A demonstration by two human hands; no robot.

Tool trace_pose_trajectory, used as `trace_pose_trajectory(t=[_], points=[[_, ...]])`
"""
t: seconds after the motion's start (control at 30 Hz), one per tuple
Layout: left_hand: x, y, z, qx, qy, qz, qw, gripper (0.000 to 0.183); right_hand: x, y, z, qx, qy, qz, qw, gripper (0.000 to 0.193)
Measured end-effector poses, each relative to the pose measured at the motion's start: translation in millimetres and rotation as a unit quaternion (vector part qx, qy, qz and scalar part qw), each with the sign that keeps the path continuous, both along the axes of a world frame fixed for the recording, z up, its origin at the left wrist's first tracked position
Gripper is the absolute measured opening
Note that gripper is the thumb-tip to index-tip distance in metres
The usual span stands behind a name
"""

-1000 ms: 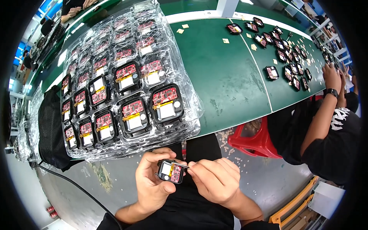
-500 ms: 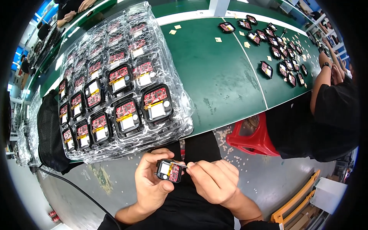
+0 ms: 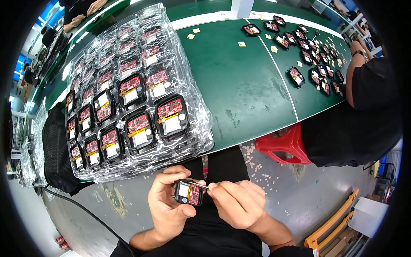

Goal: Assemble internal components of an electronic device using a small tool.

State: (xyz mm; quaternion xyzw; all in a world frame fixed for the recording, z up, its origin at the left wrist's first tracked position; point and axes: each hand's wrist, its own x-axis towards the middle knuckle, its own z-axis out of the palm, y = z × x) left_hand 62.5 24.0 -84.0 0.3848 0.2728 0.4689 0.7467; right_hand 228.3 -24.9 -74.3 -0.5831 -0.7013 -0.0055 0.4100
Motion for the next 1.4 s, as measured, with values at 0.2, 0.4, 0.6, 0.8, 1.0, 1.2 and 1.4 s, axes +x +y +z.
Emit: trace_pose_trajectory(t=[0.2,0.4,0.6,0.8,1.0,1.2,1.4], points=[[4.7,4.3,3.0,0.018,-0.016,-0.023,0.999,0.067,6.2,-2.2,1.9,0.005,0.026,-0.005,1.0,0.023],[4.0,0.6,0.3,0.014,-0.002,-0.03,0.999,0.067,5.7,-2.5,-1.6,0.003,0.02,-0.007,1.0,0.024],[7.6,-4.1,3.4,0.0,-0.006,-0.016,1.0,0.067,4.2,-5.6,-4.4,0.011,0.006,-0.01,1.0,0.027],[9.9,-3.8,5.3,0.011,-0.018,0.0,1.0,0.065,7.8,-2.5,2.1,-0.003,-0.017,0.014,1.0,0.029],[-0.8,1.1,8.1,0.226,0.113,0.026,0.967,0.07,16.9,3.9,13.1,-0.047,0.178,0.046,0.982,0.018],[1.5,10.7,19.5,0.447,0.23,0.144,0.852,0.05,5.5,2.6,50.6,-0.129,0.27,0.12,0.947,0.034],[-1.2,10.9,22.9,0.491,0.248,0.24,0.8,0.061,4.3,19.8,66.8,-0.078,0.169,0.115,0.976,0.026]])
